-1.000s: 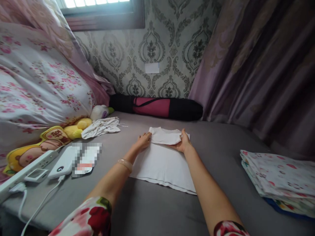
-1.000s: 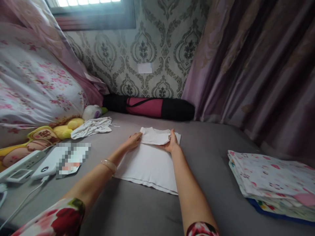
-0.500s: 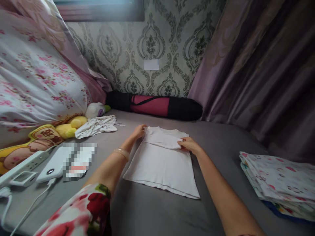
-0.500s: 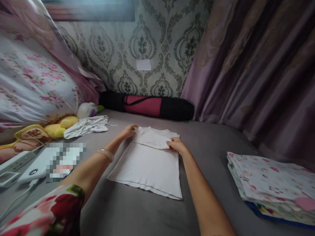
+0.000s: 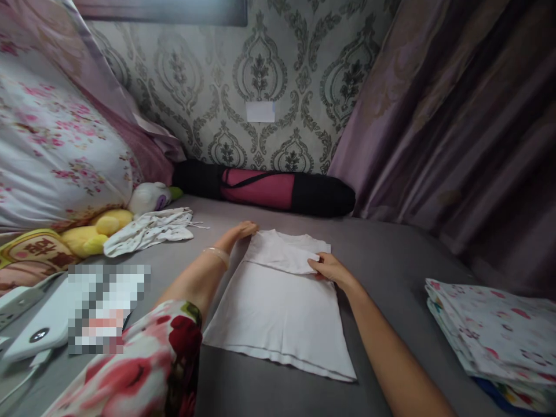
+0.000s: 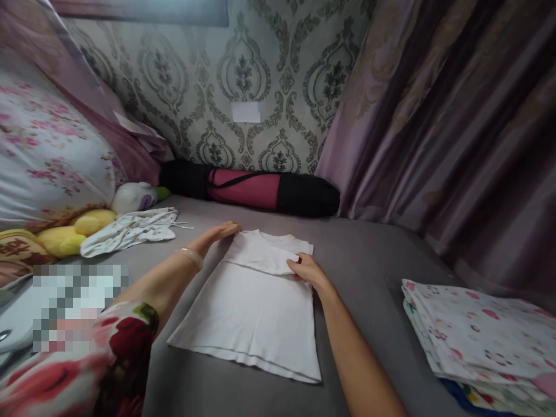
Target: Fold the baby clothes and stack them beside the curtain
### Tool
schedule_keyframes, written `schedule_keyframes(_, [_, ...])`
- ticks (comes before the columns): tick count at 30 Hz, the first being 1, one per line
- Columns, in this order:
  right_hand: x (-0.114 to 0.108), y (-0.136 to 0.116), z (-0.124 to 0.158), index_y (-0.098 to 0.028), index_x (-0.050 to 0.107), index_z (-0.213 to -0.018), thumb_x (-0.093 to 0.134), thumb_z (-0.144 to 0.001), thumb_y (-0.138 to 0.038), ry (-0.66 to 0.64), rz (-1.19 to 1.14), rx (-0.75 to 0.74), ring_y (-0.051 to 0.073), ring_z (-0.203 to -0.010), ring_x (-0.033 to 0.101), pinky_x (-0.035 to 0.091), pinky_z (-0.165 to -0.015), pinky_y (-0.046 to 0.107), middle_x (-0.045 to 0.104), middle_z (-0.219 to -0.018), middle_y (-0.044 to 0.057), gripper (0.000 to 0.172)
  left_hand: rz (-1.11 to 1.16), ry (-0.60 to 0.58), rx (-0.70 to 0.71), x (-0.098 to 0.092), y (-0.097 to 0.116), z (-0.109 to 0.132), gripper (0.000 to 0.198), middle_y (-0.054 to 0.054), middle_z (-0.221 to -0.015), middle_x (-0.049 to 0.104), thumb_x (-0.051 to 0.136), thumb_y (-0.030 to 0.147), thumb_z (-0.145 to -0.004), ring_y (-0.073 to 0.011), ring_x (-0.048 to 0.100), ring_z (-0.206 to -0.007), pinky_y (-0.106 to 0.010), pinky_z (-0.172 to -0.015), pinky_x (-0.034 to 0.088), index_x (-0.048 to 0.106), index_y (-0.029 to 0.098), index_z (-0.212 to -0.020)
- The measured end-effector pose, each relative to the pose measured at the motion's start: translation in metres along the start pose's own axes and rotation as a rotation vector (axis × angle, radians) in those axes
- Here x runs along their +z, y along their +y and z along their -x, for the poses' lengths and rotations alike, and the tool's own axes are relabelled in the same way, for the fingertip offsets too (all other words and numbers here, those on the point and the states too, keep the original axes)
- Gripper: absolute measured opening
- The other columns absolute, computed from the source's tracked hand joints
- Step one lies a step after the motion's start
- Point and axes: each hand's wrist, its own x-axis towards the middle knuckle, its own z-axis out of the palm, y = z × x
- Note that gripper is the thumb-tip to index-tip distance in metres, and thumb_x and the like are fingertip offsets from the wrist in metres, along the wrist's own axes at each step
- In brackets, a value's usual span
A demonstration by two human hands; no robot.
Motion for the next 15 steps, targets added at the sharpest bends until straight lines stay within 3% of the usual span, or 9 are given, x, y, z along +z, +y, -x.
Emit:
schedule_keyframes(4, [0.001,0.004,-0.002,-0.013,0.060,-0.090,0.054,-0.092,-0.023,0.025,0.011,0.005,0.011,-0.053,0.056,0.049,-0.049,0.020,0.054,-0.062,-0.004,0.012,-0.046,-0.031,-0.037,-0.003,-0.002,-0.003,0.034,-0.009,-0.101,0.073,0.045,0.029,-0.086,-0.0221,0.066,-0.094,-0.027,-0.080,0.050,0.073,0.015,-0.100])
schedule_keyframes(7, [0.003,0.010,-0.005,-0.014,0.057,-0.104,0.052,-0.091,-0.018,0.038,0.008,-0.018,0.010,-0.051,0.056,0.048,-0.049,0.020,0.054,-0.063,-0.005,0.015,-0.084,-0.022,-0.044,0.000,-0.002,-0.002,0.032,-0.009,-0.105,0.072,0.050,0.034,-0.086,-0.0235,0.064,-0.101,-0.028,-0.086,0.049,0.073,0.018,-0.101])
schedule_keyframes(12, [0.006,0.018,-0.011,-0.019,0.053,-0.116,0.054,-0.086,-0.020,0.084,0.102,-0.025,0.010,-0.049,0.057,0.046,-0.050,0.019,0.053,-0.060,-0.008,0.030,-0.133,0.090,-0.052,0.015,-0.003,0.004,0.040,-0.013,-0.121,0.064,0.044,0.047,-0.091,-0.0301,0.056,-0.116,-0.038,-0.094,0.045,0.071,0.019,-0.103])
schedule_keyframes(15, [0.007,0.014,-0.008,-0.021,0.054,-0.116,0.054,-0.084,-0.022,0.113,0.251,-0.062,0.009,-0.046,0.056,0.044,-0.051,0.019,0.057,-0.063,-0.007,0.032,-0.147,0.173,-0.053,0.024,-0.003,0.009,0.040,-0.013,-0.127,0.058,0.045,0.048,-0.092,-0.0296,0.051,-0.120,-0.039,-0.098,0.041,0.066,0.019,-0.110])
